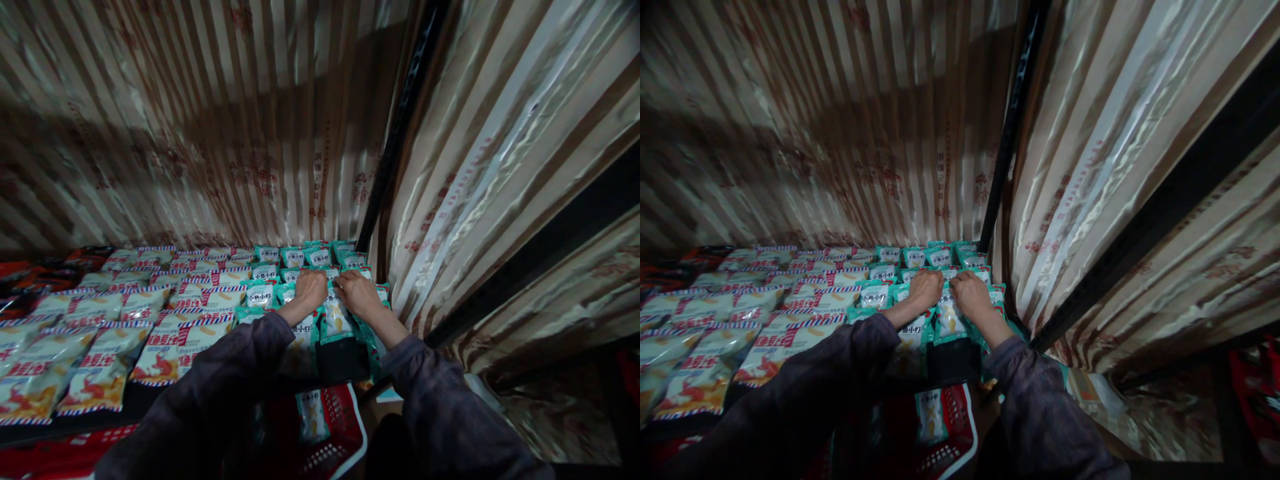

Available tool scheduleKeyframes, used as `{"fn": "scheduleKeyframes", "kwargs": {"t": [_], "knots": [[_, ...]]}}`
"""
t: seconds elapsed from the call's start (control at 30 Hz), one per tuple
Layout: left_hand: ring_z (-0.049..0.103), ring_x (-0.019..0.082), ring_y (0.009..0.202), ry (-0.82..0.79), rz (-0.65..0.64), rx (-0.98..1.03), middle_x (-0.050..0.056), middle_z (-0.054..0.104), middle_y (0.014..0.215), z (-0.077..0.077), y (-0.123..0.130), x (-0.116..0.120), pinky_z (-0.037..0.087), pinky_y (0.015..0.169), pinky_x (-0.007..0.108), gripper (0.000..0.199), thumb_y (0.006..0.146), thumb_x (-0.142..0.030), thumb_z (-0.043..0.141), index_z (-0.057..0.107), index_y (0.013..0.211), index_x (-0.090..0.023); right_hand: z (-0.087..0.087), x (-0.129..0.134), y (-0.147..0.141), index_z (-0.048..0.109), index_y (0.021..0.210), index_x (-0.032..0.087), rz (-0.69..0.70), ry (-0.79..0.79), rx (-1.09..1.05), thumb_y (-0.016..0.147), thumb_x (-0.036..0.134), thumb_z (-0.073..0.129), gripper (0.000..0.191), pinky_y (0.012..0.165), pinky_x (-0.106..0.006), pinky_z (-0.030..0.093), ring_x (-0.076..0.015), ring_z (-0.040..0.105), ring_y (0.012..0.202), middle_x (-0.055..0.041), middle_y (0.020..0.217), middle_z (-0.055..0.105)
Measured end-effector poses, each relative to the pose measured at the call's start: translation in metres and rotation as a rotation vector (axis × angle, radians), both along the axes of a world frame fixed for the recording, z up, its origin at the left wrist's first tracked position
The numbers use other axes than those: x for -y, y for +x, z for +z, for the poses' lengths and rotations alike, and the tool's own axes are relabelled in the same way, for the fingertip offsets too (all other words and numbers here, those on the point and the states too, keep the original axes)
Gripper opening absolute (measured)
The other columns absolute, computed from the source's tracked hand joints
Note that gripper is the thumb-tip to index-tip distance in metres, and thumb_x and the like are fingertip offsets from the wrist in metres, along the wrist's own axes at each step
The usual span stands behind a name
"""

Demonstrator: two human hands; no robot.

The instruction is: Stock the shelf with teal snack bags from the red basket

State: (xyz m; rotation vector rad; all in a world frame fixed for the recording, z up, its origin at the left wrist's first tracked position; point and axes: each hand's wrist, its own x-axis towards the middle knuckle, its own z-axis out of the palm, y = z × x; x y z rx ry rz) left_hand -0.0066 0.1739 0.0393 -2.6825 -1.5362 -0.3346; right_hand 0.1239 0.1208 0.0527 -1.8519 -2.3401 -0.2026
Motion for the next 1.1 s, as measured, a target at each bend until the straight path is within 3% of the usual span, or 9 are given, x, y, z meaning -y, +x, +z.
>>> {"fn": "scheduleKeyframes", "kwargs": {"t": [0.07,0.23,0.4,0.63,0.87,1.1], "knots": [[0.066,0.025,0.096,0.010,-0.010,0.007,0.016,0.072,0.094,0.001,0.002,0.002,0.045,0.092,0.037,0.027,0.085,-0.013,0.045,0.068,0.098,-0.009,-0.005,0.007,-0.002,0.068,0.102,0.016,0.010,-0.010,0.021,0.092,0.028,0.050,0.023,0.098,-0.034,0.042,-0.0249,0.055,0.111,-0.0111,0.109,0.068],[0.065,0.025,0.097,0.020,-0.035,0.024,0.017,0.072,0.092,0.002,0.002,0.003,0.038,0.102,0.039,0.028,0.084,-0.011,0.043,0.069,0.096,-0.008,-0.016,0.013,-0.007,0.061,0.120,0.012,0.035,0.047,0.048,0.089,0.040,0.055,0.042,0.108,-0.043,0.032,-0.0296,0.044,0.129,-0.0163,0.128,0.059],[0.064,0.025,0.099,0.033,-0.038,0.032,0.015,0.071,0.096,0.002,-0.005,0.000,0.041,0.099,0.038,0.029,0.087,-0.015,0.042,0.070,0.092,-0.010,-0.011,0.012,-0.016,0.061,0.122,0.009,0.027,0.031,0.077,0.089,0.046,0.054,0.049,0.112,-0.045,0.026,-0.0301,0.050,0.125,-0.0193,0.126,0.061],[0.064,0.026,0.097,0.030,-0.041,0.046,0.016,0.072,0.095,-0.001,-0.009,-0.001,0.040,0.100,0.039,0.028,0.088,-0.017,0.043,0.071,0.091,-0.011,-0.010,0.008,-0.023,0.060,0.121,0.009,0.017,-0.042,0.042,0.089,0.039,0.058,0.044,0.113,-0.040,0.026,-0.0249,0.054,0.121,-0.0181,0.123,0.062],[0.063,0.024,0.101,0.084,-0.066,0.070,0.014,0.071,0.099,-0.002,-0.012,0.008,0.034,0.105,0.041,0.027,0.088,-0.020,0.044,0.068,0.096,-0.012,-0.017,0.007,-0.015,0.059,0.120,0.010,0.066,-0.003,0.001,0.087,0.037,0.062,0.044,0.113,-0.041,0.028,-0.0250,0.054,0.120,-0.0170,0.123,0.062],[0.061,0.025,0.106,0.031,-0.124,0.058,0.015,0.070,0.102,-0.001,-0.021,0.018,0.029,0.110,0.046,0.028,0.086,-0.013,0.042,0.067,0.099,-0.009,-0.022,0.006,-0.008,0.058,0.121,0.007,0.122,0.001,-0.036,0.086,0.032,0.062,0.044,0.109,-0.042,0.035,-0.0274,0.049,0.125,-0.0196,0.130,0.057]]}}
